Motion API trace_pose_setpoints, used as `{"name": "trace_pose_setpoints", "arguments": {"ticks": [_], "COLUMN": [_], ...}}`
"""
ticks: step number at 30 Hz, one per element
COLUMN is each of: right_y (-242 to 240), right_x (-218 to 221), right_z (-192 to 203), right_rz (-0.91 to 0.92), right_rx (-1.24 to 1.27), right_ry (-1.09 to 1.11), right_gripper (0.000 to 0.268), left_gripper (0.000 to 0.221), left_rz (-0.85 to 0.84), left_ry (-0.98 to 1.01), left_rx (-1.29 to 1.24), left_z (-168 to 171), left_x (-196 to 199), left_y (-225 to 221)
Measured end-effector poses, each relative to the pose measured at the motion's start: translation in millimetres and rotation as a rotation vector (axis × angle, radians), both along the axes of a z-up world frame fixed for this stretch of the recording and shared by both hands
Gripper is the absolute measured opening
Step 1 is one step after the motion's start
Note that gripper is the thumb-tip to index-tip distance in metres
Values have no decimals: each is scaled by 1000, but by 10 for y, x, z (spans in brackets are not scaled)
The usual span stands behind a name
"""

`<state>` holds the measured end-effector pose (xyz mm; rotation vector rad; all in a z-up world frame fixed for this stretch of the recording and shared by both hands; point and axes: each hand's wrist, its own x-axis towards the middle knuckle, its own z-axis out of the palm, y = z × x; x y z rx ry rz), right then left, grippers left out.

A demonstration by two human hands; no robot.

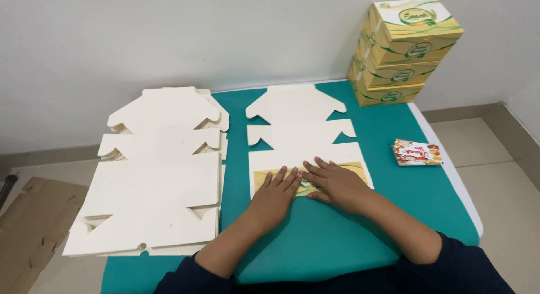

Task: The person assembles flat cardboard pieces into small rectangular boxes. They fold the sides, tuck flaps, and close the lids. A small snack packet is placed inside one box before closing it. The finished boxes are stacked on the table.

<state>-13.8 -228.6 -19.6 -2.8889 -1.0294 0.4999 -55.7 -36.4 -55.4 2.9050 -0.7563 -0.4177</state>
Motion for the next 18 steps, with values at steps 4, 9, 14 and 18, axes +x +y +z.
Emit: {"name": "trace_pose_setpoints", "arguments": {"ticks": [4, 9, 14, 18], "right_y": [11, -283, -88, -152], "right_x": [2, 55, -23, -9], "right_z": [-32, -443, -239, -136], "right_rz": [-48, 179, 380, 400], "right_rx": [-43, 304, 487, 477], "right_ry": [8, -228, -298, -215], "right_gripper": [55, 30, 15, 20], "left_gripper": [48, 58, 62, 60], "left_rz": [4, 80, 97, 97], "left_ry": [-56, -524, -488, -385], "left_rx": [-53, 191, 404, 404], "left_z": [-225, -942, -879, -841], "left_x": [52, -144, -232, -187], "left_y": [14, -233, -379, -408]}}
